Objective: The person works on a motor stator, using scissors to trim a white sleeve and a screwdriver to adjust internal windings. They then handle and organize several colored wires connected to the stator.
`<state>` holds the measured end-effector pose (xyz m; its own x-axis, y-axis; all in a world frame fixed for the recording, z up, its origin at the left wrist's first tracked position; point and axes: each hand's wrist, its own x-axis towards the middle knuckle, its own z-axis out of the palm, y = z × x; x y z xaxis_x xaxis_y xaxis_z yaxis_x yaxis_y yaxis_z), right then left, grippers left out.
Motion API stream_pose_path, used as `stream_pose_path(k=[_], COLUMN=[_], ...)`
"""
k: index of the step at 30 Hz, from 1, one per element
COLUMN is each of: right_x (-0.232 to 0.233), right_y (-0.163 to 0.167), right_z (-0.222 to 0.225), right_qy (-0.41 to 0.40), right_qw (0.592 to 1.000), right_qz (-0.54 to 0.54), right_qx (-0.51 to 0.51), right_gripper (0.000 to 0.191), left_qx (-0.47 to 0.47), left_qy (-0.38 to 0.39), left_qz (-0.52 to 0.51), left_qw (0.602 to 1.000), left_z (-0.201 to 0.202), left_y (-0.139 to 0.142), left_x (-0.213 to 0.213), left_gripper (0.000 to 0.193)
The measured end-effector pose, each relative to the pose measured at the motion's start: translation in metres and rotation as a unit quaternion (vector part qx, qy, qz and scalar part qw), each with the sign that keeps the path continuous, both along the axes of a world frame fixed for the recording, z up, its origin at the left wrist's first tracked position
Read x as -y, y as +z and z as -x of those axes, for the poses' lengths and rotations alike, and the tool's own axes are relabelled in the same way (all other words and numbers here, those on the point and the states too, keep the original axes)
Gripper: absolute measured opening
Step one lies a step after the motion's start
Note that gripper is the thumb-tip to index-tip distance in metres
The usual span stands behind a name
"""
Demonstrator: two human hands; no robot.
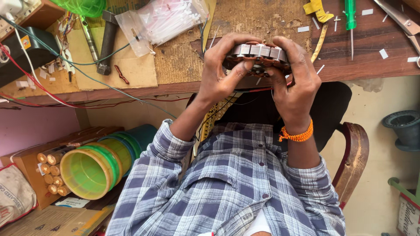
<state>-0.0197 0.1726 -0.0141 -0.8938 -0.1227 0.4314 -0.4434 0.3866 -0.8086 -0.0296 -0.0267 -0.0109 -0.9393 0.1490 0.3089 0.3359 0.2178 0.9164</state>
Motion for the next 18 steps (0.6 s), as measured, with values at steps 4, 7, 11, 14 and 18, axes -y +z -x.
stream_pose_path(k=[4,7,11,14,18], right_x=[-0.003,-0.003,-0.003,-0.006,-0.006], right_y=[-0.002,-0.001,0.003,0.007,0.012], right_z=[0.010,0.011,0.001,-0.003,-0.003], right_qy=[0.013,0.024,0.039,0.049,0.054], right_qw=[0.999,0.999,0.999,0.997,0.998], right_qz=[-0.015,-0.017,-0.016,-0.030,-0.026], right_qx=[-0.033,-0.037,-0.024,-0.043,-0.030], right_gripper=[0.041,0.040,0.041,0.040,0.042], left_qx=[0.042,-0.005,0.013,-0.075,-0.150], left_qy=[0.001,-0.026,-0.134,-0.094,-0.022], left_qz=[-0.018,-0.018,-0.069,0.040,0.095], left_qw=[0.999,0.999,0.988,0.992,0.984], left_z=[0.002,0.009,0.015,0.006,-0.013], left_y=[-0.001,0.000,0.006,0.011,0.015], left_x=[-0.004,0.003,0.020,0.023,0.018], left_gripper=[0.033,0.035,0.046,0.048,0.047])
